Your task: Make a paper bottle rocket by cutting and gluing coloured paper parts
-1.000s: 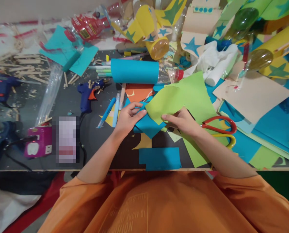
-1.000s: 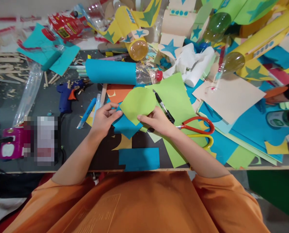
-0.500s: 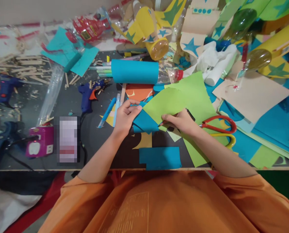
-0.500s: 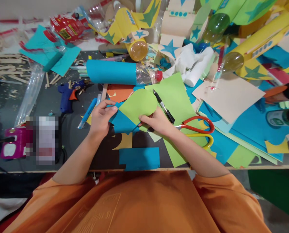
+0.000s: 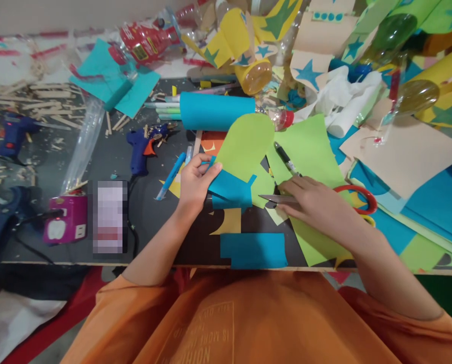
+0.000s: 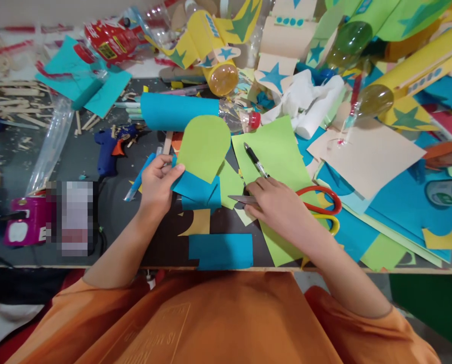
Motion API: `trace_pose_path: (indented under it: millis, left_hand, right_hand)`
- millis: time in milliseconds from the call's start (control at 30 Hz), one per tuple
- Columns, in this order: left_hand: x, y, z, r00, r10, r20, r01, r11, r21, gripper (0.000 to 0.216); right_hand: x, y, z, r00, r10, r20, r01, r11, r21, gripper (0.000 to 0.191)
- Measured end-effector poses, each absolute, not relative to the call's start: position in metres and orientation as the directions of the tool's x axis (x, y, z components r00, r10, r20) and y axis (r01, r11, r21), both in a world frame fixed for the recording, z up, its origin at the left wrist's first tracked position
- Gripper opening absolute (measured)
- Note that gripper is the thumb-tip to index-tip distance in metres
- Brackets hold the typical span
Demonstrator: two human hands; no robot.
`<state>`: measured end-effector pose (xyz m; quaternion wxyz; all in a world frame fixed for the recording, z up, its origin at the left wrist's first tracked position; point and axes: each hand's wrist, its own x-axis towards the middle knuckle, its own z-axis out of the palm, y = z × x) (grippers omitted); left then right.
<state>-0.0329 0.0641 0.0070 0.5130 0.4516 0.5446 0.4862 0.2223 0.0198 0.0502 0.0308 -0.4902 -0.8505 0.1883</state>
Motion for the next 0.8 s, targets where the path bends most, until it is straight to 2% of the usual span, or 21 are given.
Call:
trace_pose_path:
  millis: [100,200,367,600,700,800]
  left_hand:
    - [-0.035,0.064,0.007,-0.127,0.990,-0.054,0.008,0.055,0.998,0.040]
    - [-0.036,0.064,0.009,-0.185,0.983,-0.007,-0.030,0.001,1.000,0.044]
    - [-0.036,0.064,0.010,-0.226,0.974,0.035,-0.058,-0.049,0.997,0.046]
    - [-0.034,0.064,0.009,-0.190,0.980,0.049,-0.093,-0.068,0.993,0.044]
    - [-0.032,0.064,0.005,-0.149,0.989,0.016,-0.076,-0.028,0.997,0.046]
    - [-0.027,0.061,0.001,-0.085,0.996,-0.001,0.000,0.001,1.000,0.050]
  right_hand:
    - [0.230,0.006,0.044,-0.531,0.845,-0.059,0.835,0.510,-0.207,0.021]
    - [0.231,-0.002,0.037,-0.545,0.838,0.015,0.825,0.539,-0.166,0.025]
    - [0.241,0.005,0.030,-0.475,0.876,0.086,0.856,0.482,-0.185,0.031]
    - [0.273,0.035,0.030,-0.278,0.958,0.073,0.922,0.287,-0.259,0.025]
    - [0.257,0.040,0.035,-0.195,0.974,0.110,0.896,0.223,-0.383,0.025]
    - [0.219,0.040,0.034,-0.195,0.980,0.046,0.705,0.173,-0.688,0.027]
